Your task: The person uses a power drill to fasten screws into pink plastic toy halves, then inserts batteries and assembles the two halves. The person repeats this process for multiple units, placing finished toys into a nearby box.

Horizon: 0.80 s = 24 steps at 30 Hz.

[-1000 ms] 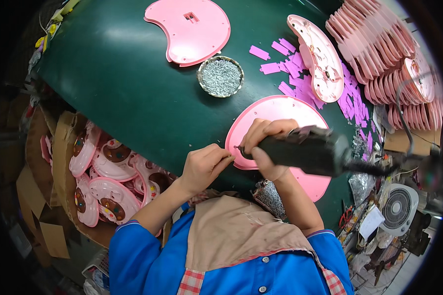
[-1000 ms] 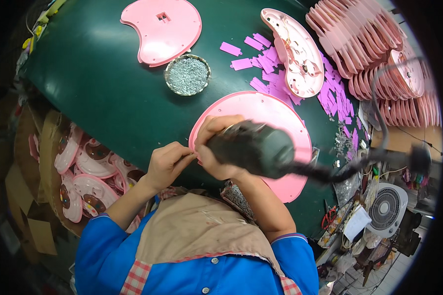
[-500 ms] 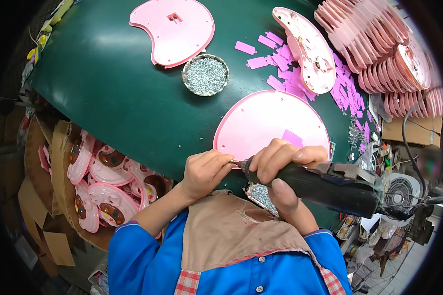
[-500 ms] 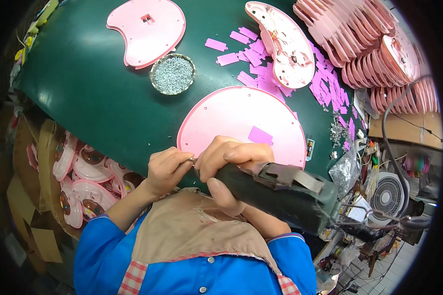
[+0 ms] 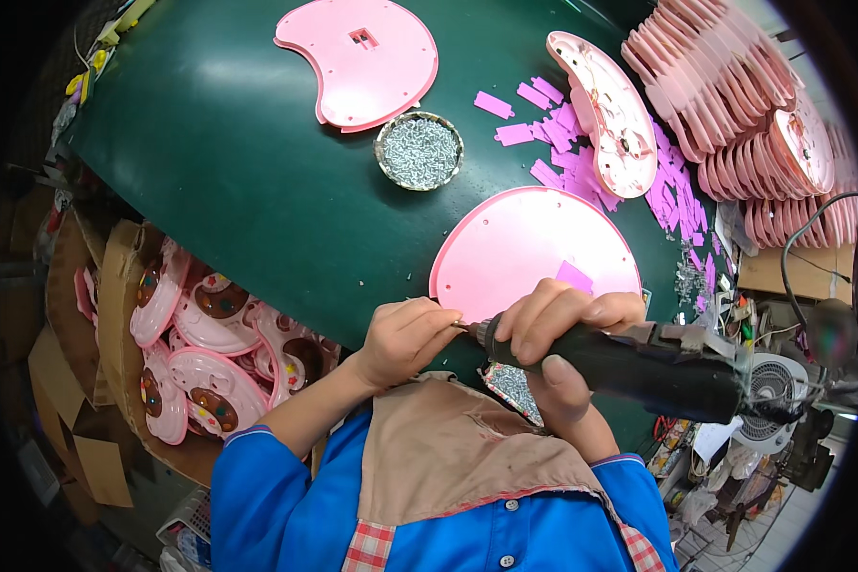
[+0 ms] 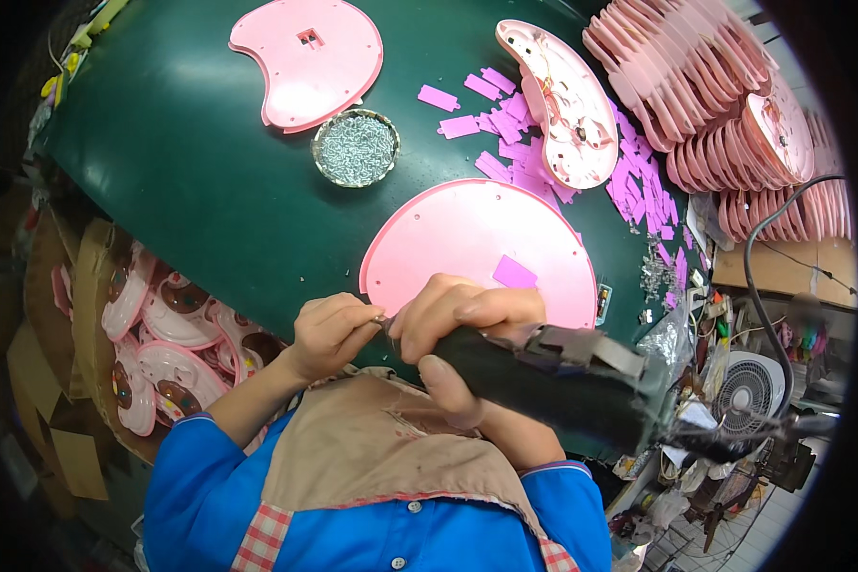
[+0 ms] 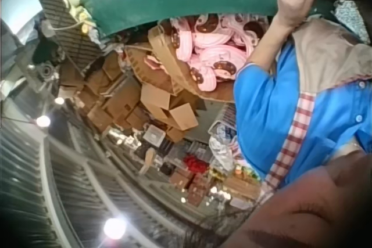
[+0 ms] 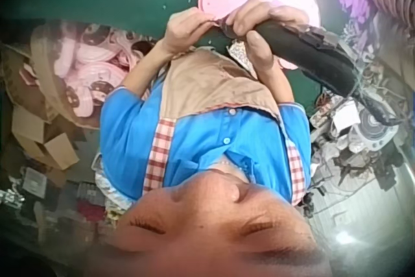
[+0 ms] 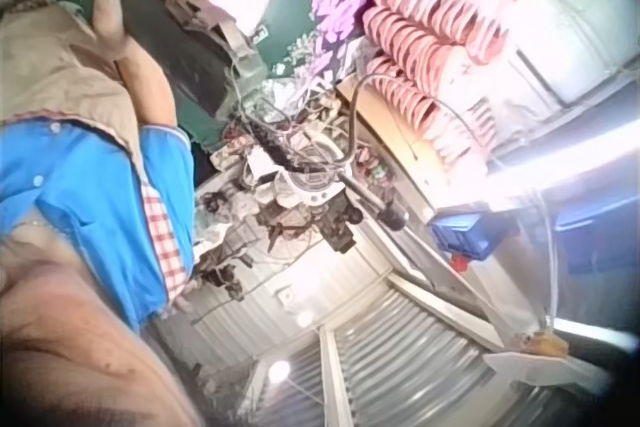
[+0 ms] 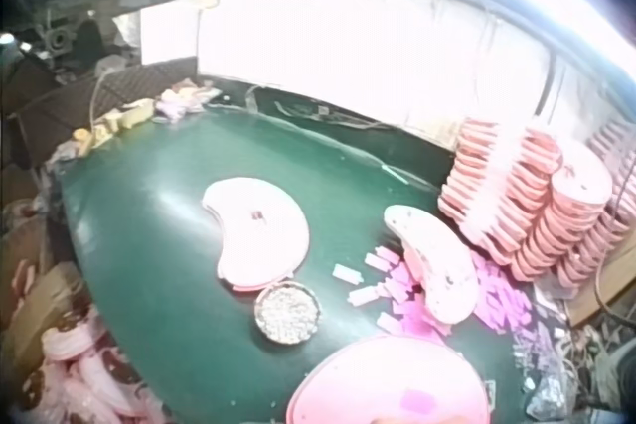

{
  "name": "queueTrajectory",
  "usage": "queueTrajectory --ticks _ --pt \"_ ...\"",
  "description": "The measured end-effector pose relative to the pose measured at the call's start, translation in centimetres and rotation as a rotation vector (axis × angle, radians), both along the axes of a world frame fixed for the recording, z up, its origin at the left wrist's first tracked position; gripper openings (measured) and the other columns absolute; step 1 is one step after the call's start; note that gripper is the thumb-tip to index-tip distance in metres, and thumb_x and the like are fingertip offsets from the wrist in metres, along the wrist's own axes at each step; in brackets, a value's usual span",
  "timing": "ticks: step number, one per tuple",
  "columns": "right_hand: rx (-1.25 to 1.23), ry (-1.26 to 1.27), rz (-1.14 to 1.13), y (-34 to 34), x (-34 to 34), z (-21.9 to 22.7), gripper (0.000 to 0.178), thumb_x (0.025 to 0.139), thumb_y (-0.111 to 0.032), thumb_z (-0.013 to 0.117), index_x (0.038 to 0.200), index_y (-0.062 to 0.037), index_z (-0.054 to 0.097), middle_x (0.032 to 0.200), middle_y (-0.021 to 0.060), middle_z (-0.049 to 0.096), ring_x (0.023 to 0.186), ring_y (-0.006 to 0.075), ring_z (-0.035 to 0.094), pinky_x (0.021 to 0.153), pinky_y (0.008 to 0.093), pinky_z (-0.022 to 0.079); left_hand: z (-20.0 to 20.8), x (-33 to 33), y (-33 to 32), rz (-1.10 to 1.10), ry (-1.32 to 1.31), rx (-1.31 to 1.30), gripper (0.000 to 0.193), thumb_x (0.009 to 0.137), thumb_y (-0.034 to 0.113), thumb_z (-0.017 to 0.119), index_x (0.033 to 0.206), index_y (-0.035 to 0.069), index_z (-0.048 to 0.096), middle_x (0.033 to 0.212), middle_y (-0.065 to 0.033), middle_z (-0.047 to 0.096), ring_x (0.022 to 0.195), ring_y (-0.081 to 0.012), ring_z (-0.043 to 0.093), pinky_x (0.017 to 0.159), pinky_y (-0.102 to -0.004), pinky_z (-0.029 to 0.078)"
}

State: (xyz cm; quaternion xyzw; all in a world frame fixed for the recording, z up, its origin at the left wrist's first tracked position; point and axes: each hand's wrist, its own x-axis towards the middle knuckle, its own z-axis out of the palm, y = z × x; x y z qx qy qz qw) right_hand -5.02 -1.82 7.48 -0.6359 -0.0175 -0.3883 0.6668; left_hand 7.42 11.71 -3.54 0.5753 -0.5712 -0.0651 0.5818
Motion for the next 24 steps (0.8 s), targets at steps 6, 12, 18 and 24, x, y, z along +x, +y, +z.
queueTrajectory --ticks 6,12,18,24 --pt "-0.030 -0.013 0.006 -0.1 0.0 0.1 0.047 0.090 -0.006 0.071 0.125 -0.0136 0.041 0.077 0.0091 0.065 0.070 0.0237 0.064 0.071 0.0400 0.059 0.1 -0.3 0.1 0.059 -0.005 -0.010 0.021 0.081 -0.001 0.078 0.100 0.000 0.070 0.084 -0.0100 0.068 0.068 -0.0240 0.067 0.058 -0.0334 0.053" --pt "-0.037 -0.012 0.009 0.3 0.7 0.0 0.044 0.086 0.002 0.066 0.121 -0.0113 0.044 0.075 0.0094 0.065 0.069 0.0233 0.063 0.070 0.0384 0.058 0.3 -0.2 0.2 0.121 -0.060 -0.047 0.020 0.080 0.001 0.082 0.096 0.000 0.070 0.078 -0.0095 0.066 0.063 -0.0227 0.065 0.054 -0.0323 0.050" --pt "-0.268 0.026 -0.042 -1.2 3.2 -3.9 0.042 0.084 0.002 0.062 0.118 -0.0092 0.039 0.072 0.0095 0.060 0.064 0.0210 0.058 0.064 0.0372 0.057 0.3 0.4 1.3 0.205 0.034 0.038 0.024 0.074 0.003 0.088 0.089 0.001 0.069 0.072 -0.0083 0.063 0.058 -0.0213 0.060 0.051 -0.0320 0.046" --pt "-0.259 0.120 0.031 -2.2 3.9 -4.0 0.044 0.078 0.012 0.054 0.115 -0.0064 0.040 0.071 0.0104 0.059 0.063 0.0202 0.056 0.063 0.0343 0.055 0.1 0.5 1.0 0.097 0.227 0.181 0.017 0.079 -0.002 0.083 0.091 0.001 0.072 0.075 -0.0112 0.064 0.063 -0.0217 0.061 0.054 -0.0315 0.046"
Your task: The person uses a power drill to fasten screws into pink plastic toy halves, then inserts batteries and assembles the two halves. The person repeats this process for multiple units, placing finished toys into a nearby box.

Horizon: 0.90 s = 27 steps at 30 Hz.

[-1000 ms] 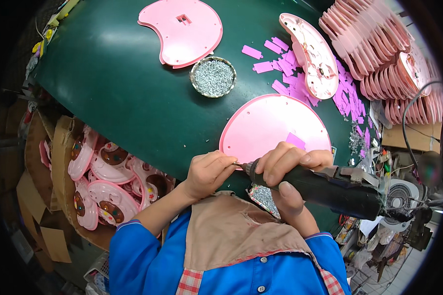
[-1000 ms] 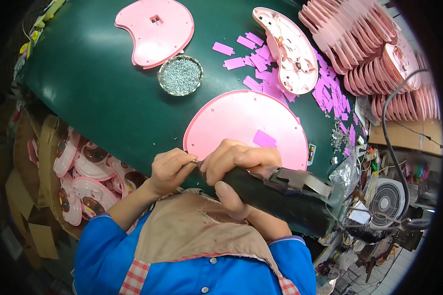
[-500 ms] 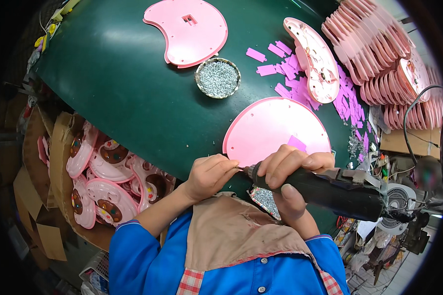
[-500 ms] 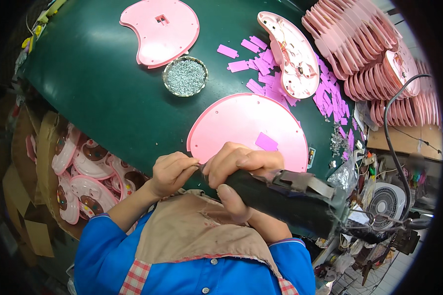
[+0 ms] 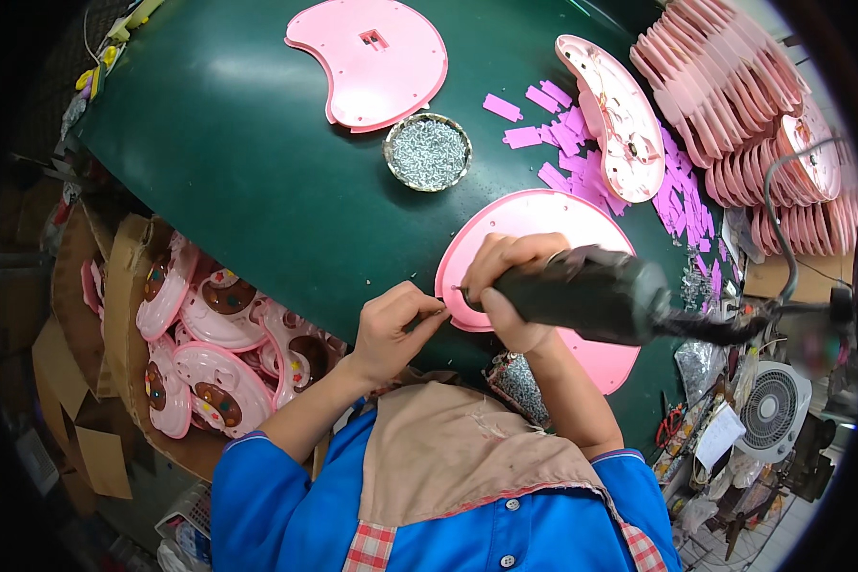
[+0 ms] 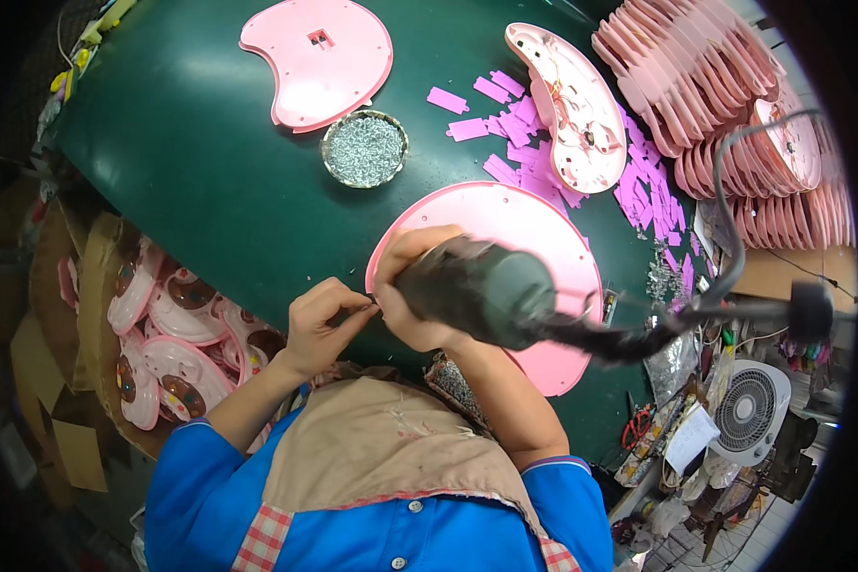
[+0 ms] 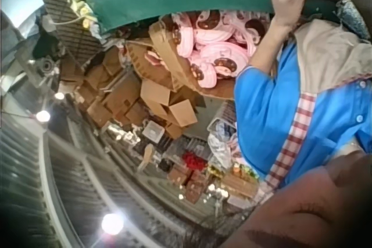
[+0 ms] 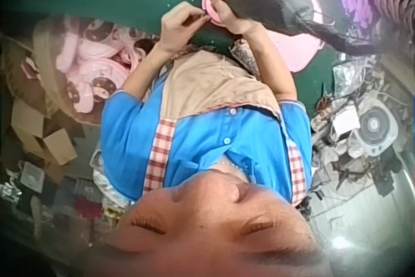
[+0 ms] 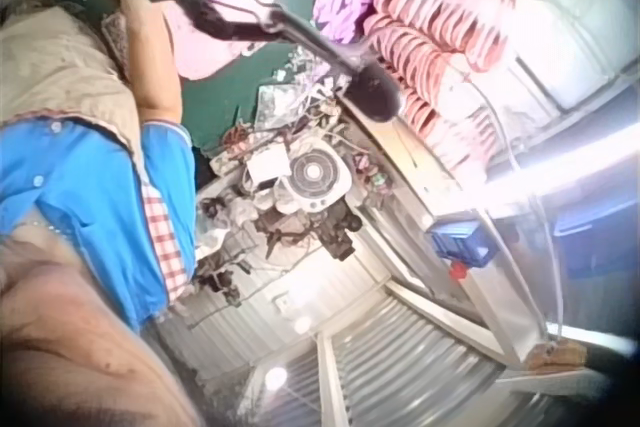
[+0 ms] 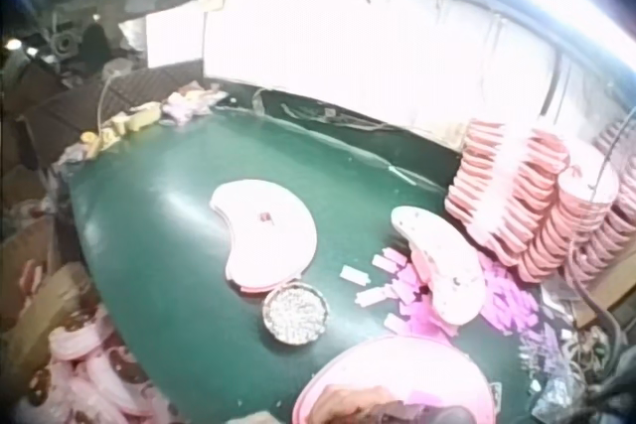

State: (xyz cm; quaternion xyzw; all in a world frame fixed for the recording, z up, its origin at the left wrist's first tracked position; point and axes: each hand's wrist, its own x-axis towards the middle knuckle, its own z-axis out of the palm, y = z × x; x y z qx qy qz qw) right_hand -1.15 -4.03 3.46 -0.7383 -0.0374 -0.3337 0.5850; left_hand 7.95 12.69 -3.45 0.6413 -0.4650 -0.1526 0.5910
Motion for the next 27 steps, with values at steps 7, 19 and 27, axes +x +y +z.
queueTrajectory --ticks 7,19,27 --pt "0.346 -0.213 0.024 1.0 -2.7 2.7 0.049 0.090 0.000 0.064 0.128 -0.0118 0.037 0.076 0.0087 0.062 0.068 0.0207 0.059 0.069 0.0354 0.057 0.2 -0.7 -0.8 -0.040 -0.040 -0.031 0.020 0.078 -0.003 0.082 0.097 0.002 0.076 0.078 -0.0088 0.066 0.066 -0.0195 0.062 0.056 -0.0306 0.047" --pt "0.180 -0.125 -0.236 1.2 -7.4 2.9 0.048 0.093 -0.019 0.074 0.127 -0.0113 0.041 0.074 0.0092 0.060 0.067 0.0207 0.057 0.064 0.0360 0.055 -1.4 2.3 1.1 0.133 -0.138 0.210 0.048 0.076 0.029 0.090 0.096 0.006 0.054 0.083 -0.0088 0.054 0.066 -0.0230 0.054 0.058 -0.0345 0.044" --pt "0.095 -0.141 -0.302 -0.6 -9.4 1.6 0.047 0.087 -0.003 0.068 0.124 -0.0080 0.040 0.073 0.0088 0.061 0.067 0.0200 0.058 0.064 0.0356 0.056 -4.4 5.1 -3.2 -0.054 -0.810 0.337 0.018 0.085 0.016 0.071 0.078 0.008 0.055 0.077 -0.0076 0.049 0.073 -0.0273 0.053 0.066 -0.0409 0.041"
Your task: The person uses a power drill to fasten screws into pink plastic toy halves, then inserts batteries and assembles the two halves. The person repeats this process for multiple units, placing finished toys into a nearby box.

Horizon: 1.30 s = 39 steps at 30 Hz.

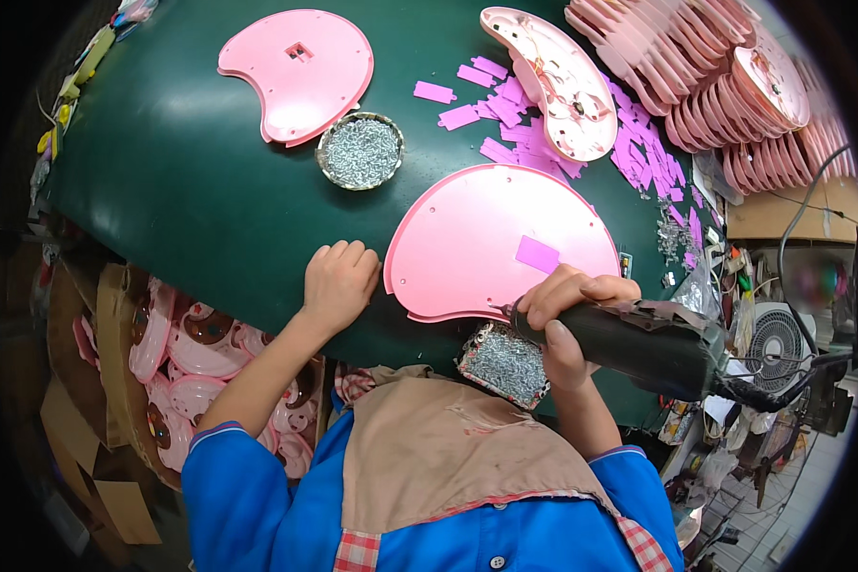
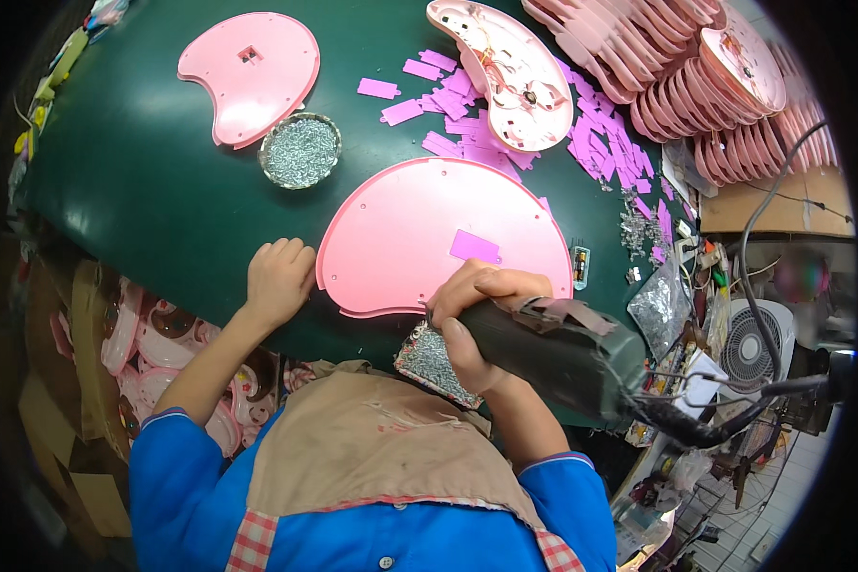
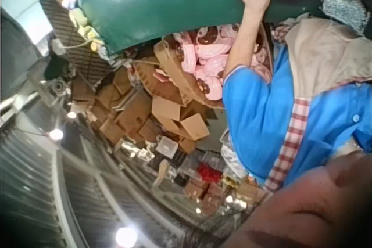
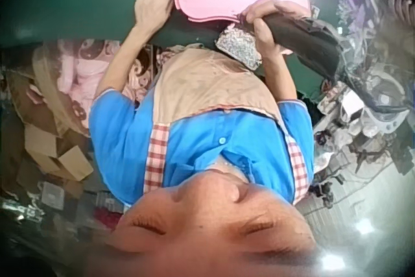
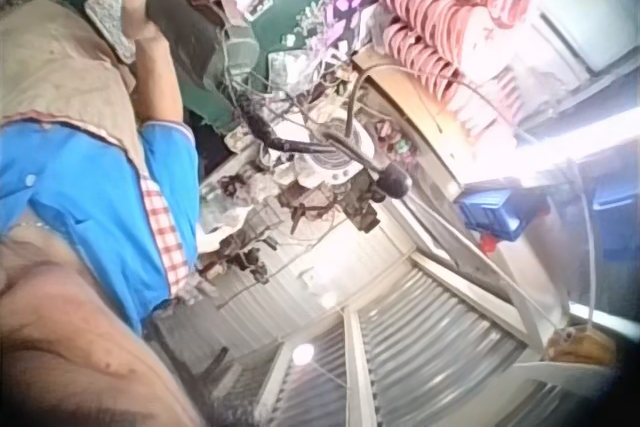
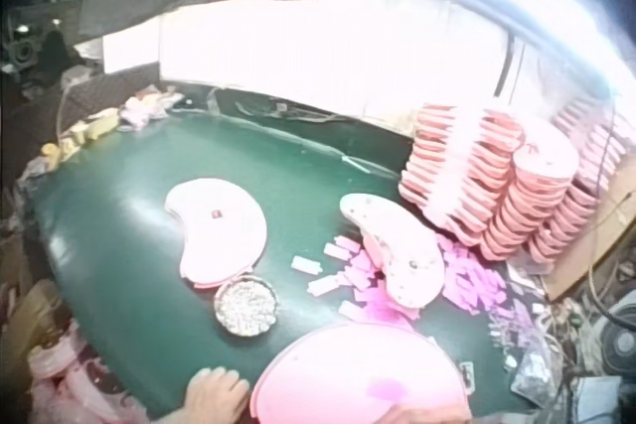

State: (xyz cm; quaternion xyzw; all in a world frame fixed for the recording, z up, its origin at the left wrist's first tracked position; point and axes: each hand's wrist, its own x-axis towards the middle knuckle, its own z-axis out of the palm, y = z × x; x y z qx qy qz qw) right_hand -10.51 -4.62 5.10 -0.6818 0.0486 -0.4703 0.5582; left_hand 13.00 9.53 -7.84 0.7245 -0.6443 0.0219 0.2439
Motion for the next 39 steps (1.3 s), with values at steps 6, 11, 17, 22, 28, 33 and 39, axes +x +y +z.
queueTrajectory --ticks 6,11,17,22,28,33,39 --pt "-0.069 0.063 -0.013 -1.0 0.3 -2.0 0.048 0.081 0.004 0.066 0.122 -0.0058 0.041 0.073 0.0083 0.061 0.066 0.0184 0.059 0.064 0.0324 0.054 4.0 -1.0 0.7 0.111 0.553 -0.167 0.018 0.081 0.008 0.079 0.074 0.005 0.063 0.073 -0.0085 0.059 0.065 -0.0290 0.058 0.059 -0.0396 0.046" --pt "0.126 0.032 -0.028 -0.4 0.0 -1.9 0.051 0.082 0.009 0.065 0.122 -0.0078 0.038 0.074 0.0076 0.059 0.066 0.0192 0.059 0.065 0.0337 0.053 6.7 -7.0 -1.1 -0.250 0.551 -0.179 0.019 0.078 0.008 0.080 0.074 0.004 0.062 0.074 -0.0093 0.056 0.068 -0.0282 0.059 0.062 -0.0410 0.046" --pt "0.272 0.007 0.022 2.7 -1.8 2.6 0.048 0.091 -0.018 0.072 0.127 -0.0145 0.041 0.073 0.0069 0.058 0.068 0.0203 0.055 0.066 0.0381 0.054 6.1 -9.5 -1.4 -0.365 0.712 -0.249 0.016 0.078 0.006 0.080 0.089 0.004 0.069 0.080 -0.0077 0.060 0.069 -0.0271 0.061 0.062 -0.0394 0.047" --pt "0.166 0.073 0.098 2.9 -3.2 2.1 0.048 0.092 -0.012 0.071 0.124 -0.0148 0.036 0.075 0.0095 0.063 0.070 0.0241 0.063 0.071 0.0381 0.056 6.2 -9.6 0.0 -0.429 0.734 -0.210 0.016 0.079 0.005 0.080 0.090 0.003 0.068 0.080 -0.0085 0.060 0.069 -0.0264 0.061 0.059 -0.0377 0.048" --pt "0.195 0.040 0.159 3.7 -3.1 2.0 0.048 0.089 -0.010 0.073 0.124 -0.0134 0.041 0.076 0.0102 0.065 0.070 0.0251 0.064 0.071 0.0391 0.057 6.0 -10.9 1.6 -0.314 0.696 -0.266 0.019 0.075 0.003 0.083 0.090 0.003 0.072 0.078 -0.0088 0.060 0.066 -0.0250 0.060 0.057 -0.0354 0.047" --pt "0.056 0.077 0.033 3.1 -4.3 0.3 0.049 0.087 -0.005 0.072 0.125 -0.0111 0.041 0.076 0.0118 0.066 0.069 0.0256 0.063 0.070 0.0387 0.056 5.8 -7.3 3.8 0.075 0.583 -0.158 0.031 0.077 0.022 0.086 0.085 0.005 0.060 0.075 -0.0089 0.054 0.065 -0.0296 0.056 0.057 -0.0397 0.045" --pt "0.072 -0.008 -0.185 1.5 -5.6 0.3 0.046 0.090 -0.010 0.070 0.123 -0.0098 0.039 0.075 0.0103 0.063 0.066 0.0214 0.059 0.065 0.0364 0.056 0.6 -2.8 3.1 0.109 -0.084 0.083 0.022 0.083 0.019 0.075 0.077 0.009 0.057 0.077 -0.0082 0.052 0.077 -0.0274 0.057 0.067 -0.0400 0.044"
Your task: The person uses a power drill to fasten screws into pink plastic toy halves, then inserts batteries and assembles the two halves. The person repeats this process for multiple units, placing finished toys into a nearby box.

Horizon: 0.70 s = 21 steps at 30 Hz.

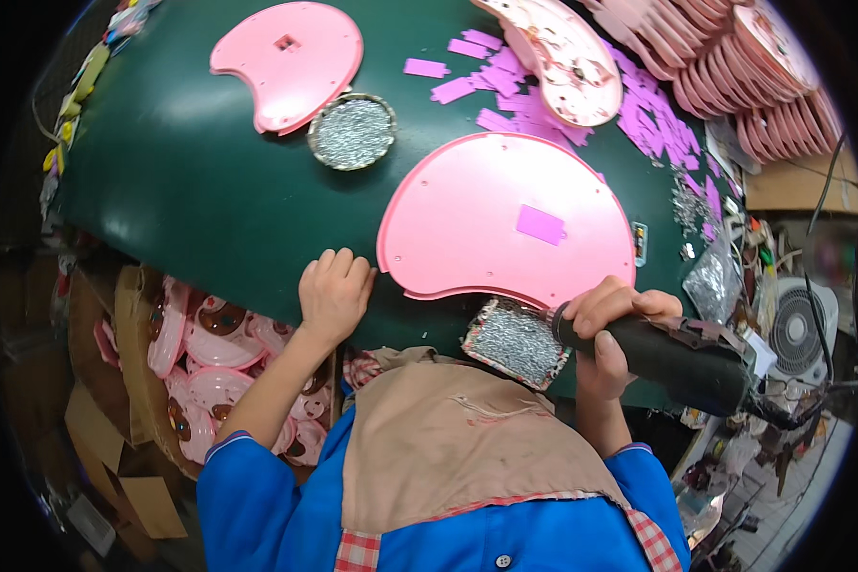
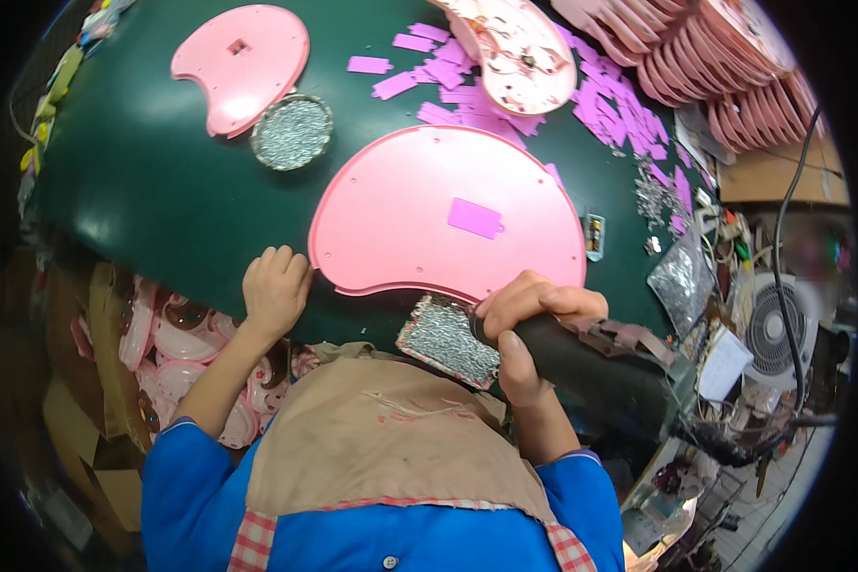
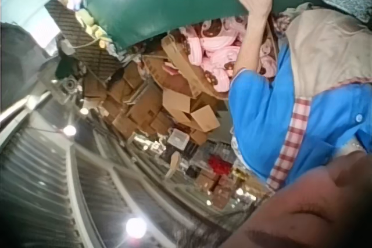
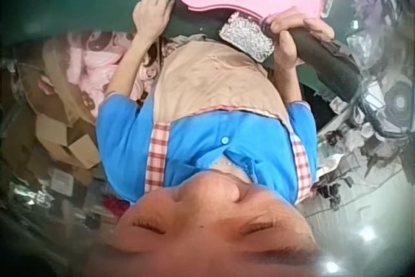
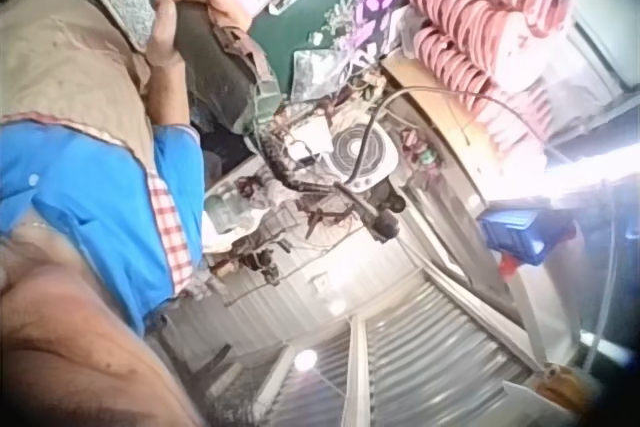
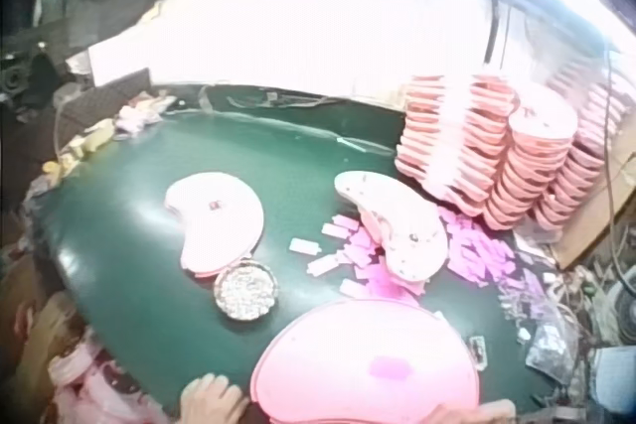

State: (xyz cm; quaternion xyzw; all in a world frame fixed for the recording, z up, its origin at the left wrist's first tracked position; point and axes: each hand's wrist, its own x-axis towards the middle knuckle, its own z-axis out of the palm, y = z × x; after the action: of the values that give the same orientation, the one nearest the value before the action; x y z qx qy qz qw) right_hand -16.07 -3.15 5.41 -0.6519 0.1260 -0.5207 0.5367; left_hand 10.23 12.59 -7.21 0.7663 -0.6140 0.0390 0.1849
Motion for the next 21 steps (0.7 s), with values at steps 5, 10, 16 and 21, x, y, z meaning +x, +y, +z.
queueTrajectory --ticks 5,10,16,21 --pt "-0.084 0.019 -0.100 -1.0 -2.1 -0.2 0.047 0.089 -0.008 0.070 0.123 -0.0082 0.038 0.074 0.0099 0.063 0.066 0.0202 0.059 0.064 0.0367 0.056 0.2 0.9 -0.7 -0.118 0.135 -0.024 0.018 0.080 0.010 0.072 0.072 0.006 0.057 0.075 -0.0092 0.052 0.072 -0.0278 0.058 0.065 -0.0406 0.045" --pt "-0.108 0.021 -0.124 -1.8 -2.9 -0.8 0.049 0.087 -0.004 0.069 0.125 -0.0066 0.038 0.074 0.0096 0.062 0.067 0.0197 0.059 0.064 0.0356 0.057 4.3 -1.9 -0.7 -0.250 0.513 -0.038 0.010 0.075 0.005 0.076 0.075 0.002 0.067 0.076 -0.0115 0.063 0.069 -0.0297 0.063 0.061 -0.0397 0.050" --pt "-0.154 0.120 -0.103 -3.0 -2.1 -2.1 0.042 0.084 -0.002 0.067 0.115 -0.0065 0.039 0.071 0.0103 0.062 0.062 0.0196 0.058 0.061 0.0346 0.056 7.4 -7.7 -5.0 -0.465 0.729 -0.160 0.008 0.075 0.004 0.075 0.080 0.005 0.069 0.074 -0.0064 0.061 0.060 -0.0229 0.061 0.053 -0.0346 0.048" --pt "0.044 -0.040 -0.115 -3.0 -2.7 -1.8 0.048 0.084 0.000 0.067 0.122 -0.0065 0.039 0.072 0.0085 0.063 0.065 0.0192 0.060 0.065 0.0335 0.054 6.5 -11.1 -10.3 -0.593 0.750 -0.145 0.008 0.077 0.004 0.074 0.083 0.004 0.070 0.074 -0.0069 0.059 0.064 -0.0234 0.061 0.056 -0.0364 0.049"
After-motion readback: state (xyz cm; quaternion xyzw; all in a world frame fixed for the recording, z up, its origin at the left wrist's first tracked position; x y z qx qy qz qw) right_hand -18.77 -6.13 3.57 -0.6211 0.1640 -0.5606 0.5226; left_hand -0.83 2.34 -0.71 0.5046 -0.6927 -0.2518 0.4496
